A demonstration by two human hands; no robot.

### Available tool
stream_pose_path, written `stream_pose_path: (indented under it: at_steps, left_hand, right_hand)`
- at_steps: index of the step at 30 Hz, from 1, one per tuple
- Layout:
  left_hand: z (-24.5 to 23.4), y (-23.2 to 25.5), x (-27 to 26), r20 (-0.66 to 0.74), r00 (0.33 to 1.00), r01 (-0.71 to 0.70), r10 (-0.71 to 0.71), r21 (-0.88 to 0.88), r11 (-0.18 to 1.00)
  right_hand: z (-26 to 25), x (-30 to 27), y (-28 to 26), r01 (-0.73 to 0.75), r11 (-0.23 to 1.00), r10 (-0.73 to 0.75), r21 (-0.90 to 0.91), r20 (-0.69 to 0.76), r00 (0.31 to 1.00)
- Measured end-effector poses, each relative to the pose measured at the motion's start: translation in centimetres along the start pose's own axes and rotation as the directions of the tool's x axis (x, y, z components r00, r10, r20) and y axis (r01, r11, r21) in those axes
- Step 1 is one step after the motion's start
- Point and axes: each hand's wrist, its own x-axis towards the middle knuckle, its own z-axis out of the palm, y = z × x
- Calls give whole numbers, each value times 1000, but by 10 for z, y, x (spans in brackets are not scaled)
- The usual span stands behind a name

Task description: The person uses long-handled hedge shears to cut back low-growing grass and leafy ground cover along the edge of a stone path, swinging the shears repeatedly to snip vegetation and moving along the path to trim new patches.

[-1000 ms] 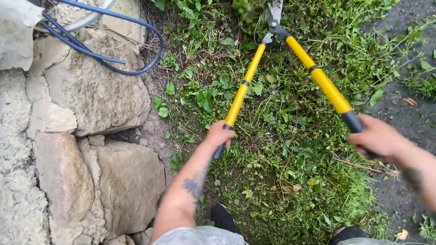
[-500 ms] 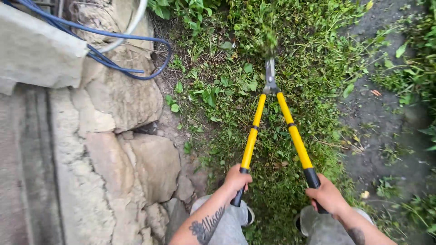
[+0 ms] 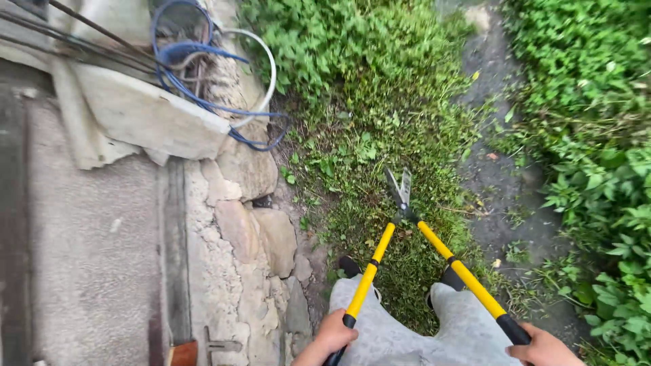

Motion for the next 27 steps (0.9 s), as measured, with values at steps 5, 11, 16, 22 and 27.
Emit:
stream_pose_path:
  at_steps: [5, 11, 16, 22, 27]
  left_hand:
    - [-33, 58, -78, 119, 973, -222, 196, 271, 937]
    - [-14, 84, -107, 97, 935, -343, 342, 504, 793]
    - [12, 100, -104, 127, 971, -238, 202, 567, 789]
    - [48, 108, -56, 178, 970, -244, 168, 676, 695]
    - [69, 119, -33, 229, 973, -175, 39, 614, 770]
  right_hand:
    - [-43, -106, 7, -4, 964, -30, 267, 123, 992]
    - [-14, -154, 52, -22, 920, 8, 390, 38, 999]
    - [-1, -140, 98, 128, 869, -72, 478, -134, 988]
    - [-5, -153, 127, 44, 933, 22, 358, -178, 984]
    - [-2, -149, 138, 23, 896, 62, 444, -177, 982]
